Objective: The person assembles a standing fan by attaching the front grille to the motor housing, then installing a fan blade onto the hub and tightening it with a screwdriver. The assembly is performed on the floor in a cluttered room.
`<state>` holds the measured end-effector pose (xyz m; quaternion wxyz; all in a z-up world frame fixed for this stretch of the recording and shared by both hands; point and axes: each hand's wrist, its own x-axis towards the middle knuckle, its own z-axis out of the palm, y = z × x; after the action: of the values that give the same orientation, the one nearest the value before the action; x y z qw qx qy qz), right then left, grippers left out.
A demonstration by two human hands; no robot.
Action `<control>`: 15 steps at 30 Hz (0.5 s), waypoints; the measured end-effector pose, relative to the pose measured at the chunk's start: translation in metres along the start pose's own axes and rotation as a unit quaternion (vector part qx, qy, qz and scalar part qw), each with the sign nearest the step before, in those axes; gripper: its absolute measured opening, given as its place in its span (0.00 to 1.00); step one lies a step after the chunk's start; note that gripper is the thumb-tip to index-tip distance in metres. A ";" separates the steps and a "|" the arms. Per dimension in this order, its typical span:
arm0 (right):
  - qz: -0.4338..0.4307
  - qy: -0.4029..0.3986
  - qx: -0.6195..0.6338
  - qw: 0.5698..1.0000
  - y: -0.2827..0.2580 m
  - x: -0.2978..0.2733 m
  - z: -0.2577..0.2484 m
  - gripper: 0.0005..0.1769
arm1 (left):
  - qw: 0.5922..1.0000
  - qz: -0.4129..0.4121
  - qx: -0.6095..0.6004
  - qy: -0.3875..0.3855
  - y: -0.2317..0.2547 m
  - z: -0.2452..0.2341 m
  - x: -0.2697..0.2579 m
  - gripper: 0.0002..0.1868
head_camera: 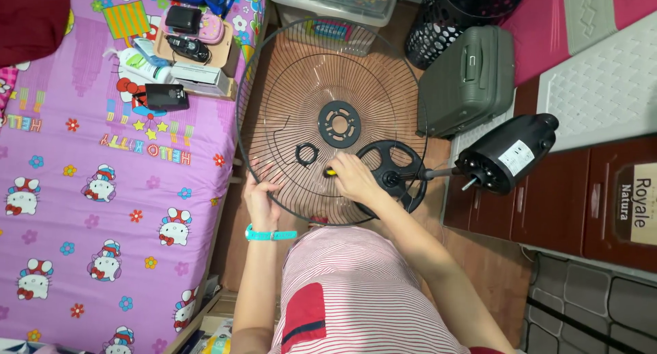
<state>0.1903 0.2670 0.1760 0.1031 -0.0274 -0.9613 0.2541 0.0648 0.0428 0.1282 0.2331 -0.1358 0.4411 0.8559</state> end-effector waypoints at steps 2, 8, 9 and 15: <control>0.003 0.012 -0.042 0.999 -0.015 0.017 -0.002 0.25 | 1.000 0.006 0.002 -0.010 0.008 -0.001 -0.004 0.47; -0.005 -0.007 -0.106 0.994 -0.049 0.058 -0.004 0.38 | 0.999 0.010 0.002 -0.039 0.026 -0.008 -0.008 0.48; -0.009 -0.009 -0.124 0.992 -0.052 0.060 -0.004 0.37 | 0.999 0.008 0.002 -0.044 0.028 -0.010 -0.008 0.48; 0.020 -0.106 -0.097 0.989 -0.065 0.043 0.004 0.39 | 0.998 -0.018 0.049 -0.047 0.036 -0.021 0.003 0.49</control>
<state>0.1473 0.2130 0.2127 -0.0076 -0.0294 -0.9862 0.1626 0.0442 0.0081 0.1403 0.2753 -0.0924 0.4682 0.8345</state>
